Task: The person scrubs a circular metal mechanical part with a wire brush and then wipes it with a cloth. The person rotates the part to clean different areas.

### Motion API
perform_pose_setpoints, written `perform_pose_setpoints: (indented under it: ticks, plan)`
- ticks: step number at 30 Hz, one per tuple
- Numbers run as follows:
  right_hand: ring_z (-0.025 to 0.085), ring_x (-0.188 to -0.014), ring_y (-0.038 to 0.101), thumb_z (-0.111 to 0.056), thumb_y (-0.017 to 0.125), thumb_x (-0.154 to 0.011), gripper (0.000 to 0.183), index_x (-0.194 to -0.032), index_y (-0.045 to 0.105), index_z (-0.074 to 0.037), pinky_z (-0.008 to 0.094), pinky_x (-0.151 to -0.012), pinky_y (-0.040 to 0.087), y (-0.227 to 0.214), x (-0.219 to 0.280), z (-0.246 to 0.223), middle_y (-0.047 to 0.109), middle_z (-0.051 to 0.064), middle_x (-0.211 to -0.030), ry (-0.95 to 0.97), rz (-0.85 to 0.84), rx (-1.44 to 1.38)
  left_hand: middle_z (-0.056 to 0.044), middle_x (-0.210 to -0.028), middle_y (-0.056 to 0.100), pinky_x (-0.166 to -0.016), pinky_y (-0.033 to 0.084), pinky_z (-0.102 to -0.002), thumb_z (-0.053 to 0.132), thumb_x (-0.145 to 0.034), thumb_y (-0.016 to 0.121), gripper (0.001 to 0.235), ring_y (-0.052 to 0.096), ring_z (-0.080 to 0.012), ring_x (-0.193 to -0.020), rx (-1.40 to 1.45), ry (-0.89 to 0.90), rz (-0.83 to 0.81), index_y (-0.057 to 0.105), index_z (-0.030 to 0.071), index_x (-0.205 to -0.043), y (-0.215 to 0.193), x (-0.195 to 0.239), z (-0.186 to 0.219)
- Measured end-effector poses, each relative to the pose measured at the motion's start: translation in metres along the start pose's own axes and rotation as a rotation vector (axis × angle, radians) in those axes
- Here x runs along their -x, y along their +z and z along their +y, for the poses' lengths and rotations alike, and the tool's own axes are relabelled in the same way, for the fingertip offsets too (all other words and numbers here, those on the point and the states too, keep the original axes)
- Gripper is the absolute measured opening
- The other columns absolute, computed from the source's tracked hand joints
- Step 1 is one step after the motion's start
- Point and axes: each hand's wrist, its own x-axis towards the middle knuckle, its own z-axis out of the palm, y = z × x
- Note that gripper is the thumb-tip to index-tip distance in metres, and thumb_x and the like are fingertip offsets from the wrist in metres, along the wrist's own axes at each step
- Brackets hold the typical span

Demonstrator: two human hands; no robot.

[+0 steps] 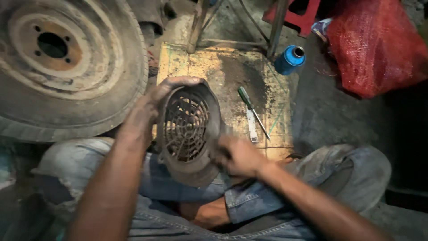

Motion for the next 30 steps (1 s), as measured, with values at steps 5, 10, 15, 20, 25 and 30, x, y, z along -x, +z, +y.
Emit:
perform_pose_setpoints:
  ticks: [5,10,15,20,25,30]
  plan:
    - [0.026,-0.094,0.075,-0.028,0.072,-0.089,0.030,-0.114,0.070,-0.011,0.039,-0.084,0.058,0.022,0.001,-0.066,0.077,0.008,-0.105,0.173,-0.167,-0.540,-0.006,-0.086,0.075,-0.065,0.062,-0.032,0.025,-0.081,0.076,0.028,0.071,-0.0171,-0.068,0.069,0.073,-0.051,0.074,0.008,-0.103,-0.003,-0.011,-0.004]
    - [0.030,-0.108,0.067,-0.018,0.070,-0.097,0.026,-0.121,0.064,-0.007,0.037,-0.097,0.055,0.034,-0.015,-0.093,0.069,0.015,-0.113,-0.095,0.033,-0.597,-0.007,-0.085,0.077,-0.063,0.061,-0.031,0.030,-0.078,0.073,0.034,0.071,-0.0167,-0.066,-0.042,0.023,0.009,0.074,0.007,-0.103,-0.003,-0.006,-0.007]
    - [0.034,-0.130,0.044,-0.005,0.071,-0.069,0.062,-0.131,0.065,-0.011,0.043,-0.111,0.041,0.034,-0.001,-0.012,0.057,0.014,-0.139,-0.281,-0.394,0.108,-0.011,-0.081,0.075,-0.051,0.059,-0.029,0.034,-0.085,0.073,0.038,0.070,-0.0163,-0.057,-0.046,-0.012,-0.155,0.072,0.002,-0.105,-0.009,-0.004,-0.005]
    - [0.027,-0.123,0.066,-0.015,0.063,-0.092,0.032,-0.123,0.069,-0.013,0.039,-0.108,0.050,-0.016,-0.019,0.051,0.072,0.007,-0.128,0.325,-0.174,-0.365,-0.009,-0.080,0.075,-0.052,0.060,-0.028,0.032,-0.084,0.073,0.036,0.069,-0.0148,-0.056,-0.053,0.008,-0.055,0.072,0.003,-0.104,-0.004,-0.001,-0.004]
    - [0.035,-0.106,0.065,-0.011,0.075,-0.083,0.035,-0.118,0.070,-0.011,0.043,-0.094,0.052,-0.042,-0.021,0.031,0.071,0.015,-0.111,-0.001,0.171,0.060,-0.004,-0.085,0.072,-0.050,0.051,-0.021,0.041,-0.096,0.077,0.041,0.064,-0.0069,-0.059,-0.156,0.150,-0.076,0.073,0.006,-0.115,-0.032,-0.017,0.024]
    - [0.030,-0.100,0.070,-0.012,0.069,-0.090,0.035,-0.125,0.066,-0.013,0.042,-0.094,0.053,0.011,-0.028,0.017,0.074,0.013,-0.108,0.124,-0.111,-0.165,-0.024,-0.108,0.067,-0.068,0.064,-0.035,0.060,-0.095,0.068,0.081,0.071,-0.0228,-0.082,0.022,0.031,-0.390,0.058,-0.011,-0.132,-0.034,0.010,0.041]
